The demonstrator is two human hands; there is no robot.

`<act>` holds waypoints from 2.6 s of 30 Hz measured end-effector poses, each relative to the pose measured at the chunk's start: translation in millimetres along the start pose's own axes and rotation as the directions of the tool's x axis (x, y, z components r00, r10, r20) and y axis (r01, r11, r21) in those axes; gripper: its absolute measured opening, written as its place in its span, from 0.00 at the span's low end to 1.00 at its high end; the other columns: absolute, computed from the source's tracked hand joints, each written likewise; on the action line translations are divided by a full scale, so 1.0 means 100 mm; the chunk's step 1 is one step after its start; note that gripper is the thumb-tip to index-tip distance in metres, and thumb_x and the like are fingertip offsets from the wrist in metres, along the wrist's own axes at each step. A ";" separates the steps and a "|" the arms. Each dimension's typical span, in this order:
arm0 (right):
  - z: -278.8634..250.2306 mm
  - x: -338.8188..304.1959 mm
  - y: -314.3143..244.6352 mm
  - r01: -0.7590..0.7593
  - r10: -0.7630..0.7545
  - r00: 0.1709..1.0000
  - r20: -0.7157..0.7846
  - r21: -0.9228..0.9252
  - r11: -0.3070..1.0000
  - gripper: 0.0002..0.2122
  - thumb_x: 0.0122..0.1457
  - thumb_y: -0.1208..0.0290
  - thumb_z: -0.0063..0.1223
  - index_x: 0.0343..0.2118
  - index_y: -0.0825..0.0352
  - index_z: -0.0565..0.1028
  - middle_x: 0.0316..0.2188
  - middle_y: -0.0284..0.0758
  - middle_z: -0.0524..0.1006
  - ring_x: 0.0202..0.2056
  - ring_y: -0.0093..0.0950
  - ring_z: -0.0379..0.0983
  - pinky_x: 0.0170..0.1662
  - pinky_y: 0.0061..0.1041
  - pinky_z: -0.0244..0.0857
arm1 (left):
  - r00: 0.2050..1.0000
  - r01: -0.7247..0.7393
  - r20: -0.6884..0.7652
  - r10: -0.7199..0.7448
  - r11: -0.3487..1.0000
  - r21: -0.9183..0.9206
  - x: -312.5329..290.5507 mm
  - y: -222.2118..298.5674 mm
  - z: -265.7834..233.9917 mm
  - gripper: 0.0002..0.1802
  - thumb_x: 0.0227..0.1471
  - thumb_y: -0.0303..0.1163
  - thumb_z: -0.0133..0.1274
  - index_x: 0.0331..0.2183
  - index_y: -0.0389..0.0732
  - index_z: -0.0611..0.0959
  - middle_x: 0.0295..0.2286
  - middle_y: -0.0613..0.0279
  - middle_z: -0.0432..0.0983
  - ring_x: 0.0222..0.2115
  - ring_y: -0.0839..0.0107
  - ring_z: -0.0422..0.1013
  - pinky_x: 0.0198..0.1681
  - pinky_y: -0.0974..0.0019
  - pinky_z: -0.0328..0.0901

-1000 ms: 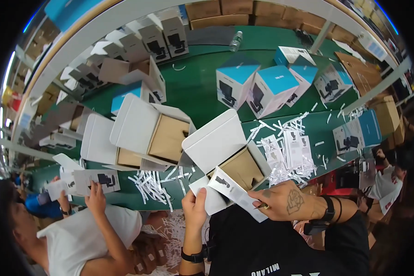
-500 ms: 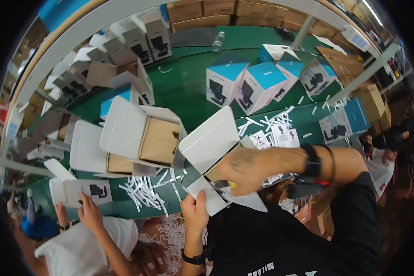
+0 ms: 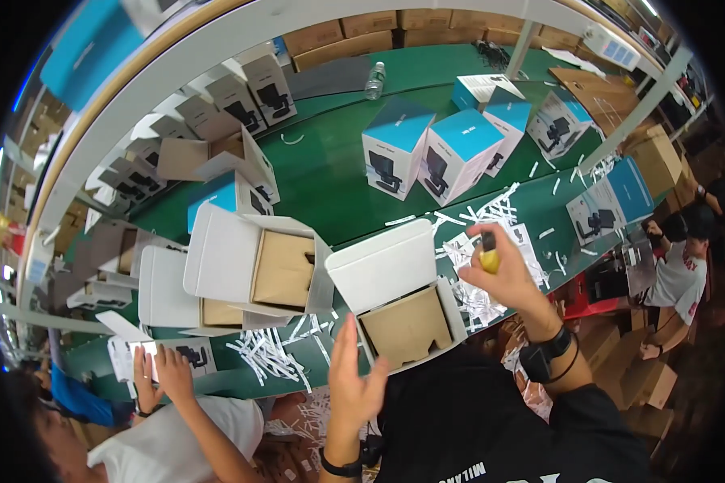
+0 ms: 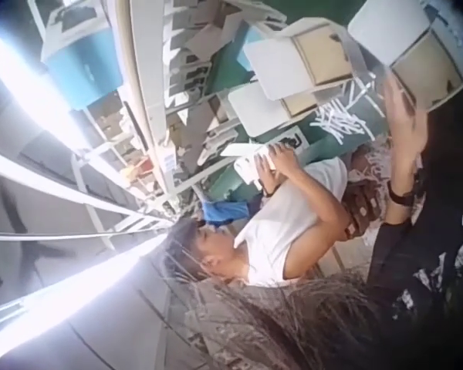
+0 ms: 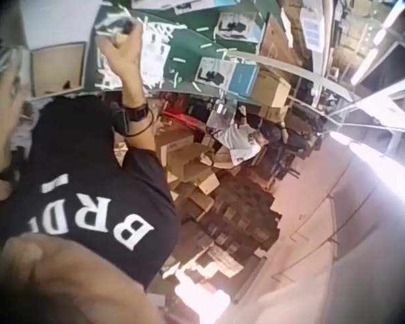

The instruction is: The person packages items by cutting tape on a blue box with a utility knife, placing a manual and the blue box into a white box, and then closing and taping the white box shut. They repeat this process multiple times, occasionally placing the finished boxes on a shelf.

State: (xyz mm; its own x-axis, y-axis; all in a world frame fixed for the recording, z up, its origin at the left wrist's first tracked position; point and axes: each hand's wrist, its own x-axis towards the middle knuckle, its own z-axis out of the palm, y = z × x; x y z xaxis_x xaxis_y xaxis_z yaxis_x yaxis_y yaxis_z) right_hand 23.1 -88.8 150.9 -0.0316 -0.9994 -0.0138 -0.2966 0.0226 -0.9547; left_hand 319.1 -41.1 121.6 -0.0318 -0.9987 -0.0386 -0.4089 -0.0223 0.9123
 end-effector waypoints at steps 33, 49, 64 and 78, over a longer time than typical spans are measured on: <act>-0.39 0.11 0.39 -0.284 0.411 0.733 0.543 -0.304 0.909 0.10 0.67 0.68 0.49 0.41 0.69 0.77 0.27 0.34 0.81 0.21 0.22 0.76 0.26 0.23 0.69 | 0.814 -0.578 0.410 0.411 0.512 0.635 -0.02 0.04 1.02 0.50 0.50 0.61 0.59 0.59 0.28 0.70 0.63 0.40 0.61 0.63 0.36 0.57 0.62 0.31 0.53; -0.17 0.25 0.46 0.297 0.039 0.817 0.575 -0.477 0.827 0.12 0.64 0.63 0.54 0.35 0.68 0.78 0.24 0.41 0.81 0.25 0.44 0.77 0.30 0.37 0.70 | 0.814 -0.581 0.417 0.405 0.541 0.608 0.02 0.00 0.97 0.49 0.49 0.60 0.60 0.58 0.28 0.71 0.63 0.40 0.61 0.63 0.35 0.57 0.62 0.31 0.53; -0.53 -0.06 -0.17 -0.117 0.420 0.756 0.501 -0.528 0.841 0.16 0.59 0.72 0.55 0.49 0.70 0.72 0.28 0.41 0.79 0.26 0.31 0.77 0.30 0.29 0.68 | 0.568 -0.786 0.219 0.793 0.444 0.431 -0.03 -0.40 0.82 0.16 0.54 0.39 0.60 0.35 0.33 0.85 0.43 0.47 0.82 0.47 0.54 0.78 0.54 0.52 0.70; 1.06 0.18 -0.09 0.373 -0.050 0.782 0.621 -0.401 0.837 0.09 0.57 0.73 0.58 0.38 0.72 0.78 0.35 0.44 0.77 0.37 0.41 0.78 0.41 0.32 0.73 | 0.582 -0.794 0.127 0.803 0.528 0.303 -0.20 -0.60 0.90 0.14 0.48 0.30 0.54 0.34 0.31 0.86 0.38 0.47 0.82 0.44 0.52 0.78 0.56 0.53 0.70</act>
State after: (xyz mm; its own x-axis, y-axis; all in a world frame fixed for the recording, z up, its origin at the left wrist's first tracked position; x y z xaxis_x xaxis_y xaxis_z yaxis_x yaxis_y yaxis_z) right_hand 126.0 -109.9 128.1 0.5834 -0.7987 -0.1474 -0.6430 -0.3433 -0.6847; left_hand 262.2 -15.8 31.3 -0.4625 -0.5939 0.6583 -0.4666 0.7944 0.3889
